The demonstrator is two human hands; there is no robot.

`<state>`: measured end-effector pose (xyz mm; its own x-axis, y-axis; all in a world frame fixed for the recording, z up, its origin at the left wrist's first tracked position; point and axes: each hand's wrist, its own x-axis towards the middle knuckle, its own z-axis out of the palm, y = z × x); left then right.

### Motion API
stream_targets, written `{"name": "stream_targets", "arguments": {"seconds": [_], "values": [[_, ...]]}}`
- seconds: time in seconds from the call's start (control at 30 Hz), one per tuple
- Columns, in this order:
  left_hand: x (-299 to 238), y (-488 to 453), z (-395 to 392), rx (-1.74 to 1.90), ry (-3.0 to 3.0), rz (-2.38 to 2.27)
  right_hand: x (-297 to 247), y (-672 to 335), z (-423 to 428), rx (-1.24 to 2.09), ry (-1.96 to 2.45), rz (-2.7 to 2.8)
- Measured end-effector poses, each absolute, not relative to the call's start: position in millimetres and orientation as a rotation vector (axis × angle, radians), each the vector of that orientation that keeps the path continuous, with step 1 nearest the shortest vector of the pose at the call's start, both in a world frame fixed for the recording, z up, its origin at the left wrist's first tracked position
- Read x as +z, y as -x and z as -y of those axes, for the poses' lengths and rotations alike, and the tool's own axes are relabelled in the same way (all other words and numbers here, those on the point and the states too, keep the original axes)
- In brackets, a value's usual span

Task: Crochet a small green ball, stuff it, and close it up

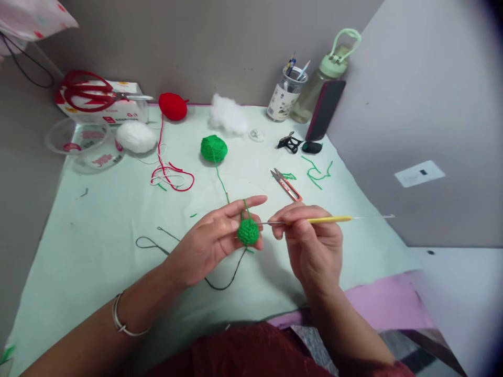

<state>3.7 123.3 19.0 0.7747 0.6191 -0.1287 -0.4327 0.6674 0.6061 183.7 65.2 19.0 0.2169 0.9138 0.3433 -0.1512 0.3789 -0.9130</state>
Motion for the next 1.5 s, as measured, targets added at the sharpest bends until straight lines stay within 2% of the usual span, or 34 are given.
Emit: {"name": "stream_targets", "arguments": {"seconds": [0.4, 0.63, 1.0, 1.27, 1.5], "values": [[22, -5, -124, 0.557, -0.625, -0.348, 25, -189, -67, 0.985, 0.848, 1.023], [22, -1, -119, 0.574, -0.838, -0.415, 12, -181, -67, 0.720, 0.904, 1.253], [23, -2, -114, 0.591, -0.917, -0.516, 15, -177, -68, 0.704, 0.883, 1.233], [22, 0, -120, 0.626, -1.000, -0.611, 16, -185, -71, 0.963, 0.865, 1.123], [24, 2, -123, 0.632, -1.037, -0.606, 18, -188, -74, 1.006, 0.836, 1.141]]}}
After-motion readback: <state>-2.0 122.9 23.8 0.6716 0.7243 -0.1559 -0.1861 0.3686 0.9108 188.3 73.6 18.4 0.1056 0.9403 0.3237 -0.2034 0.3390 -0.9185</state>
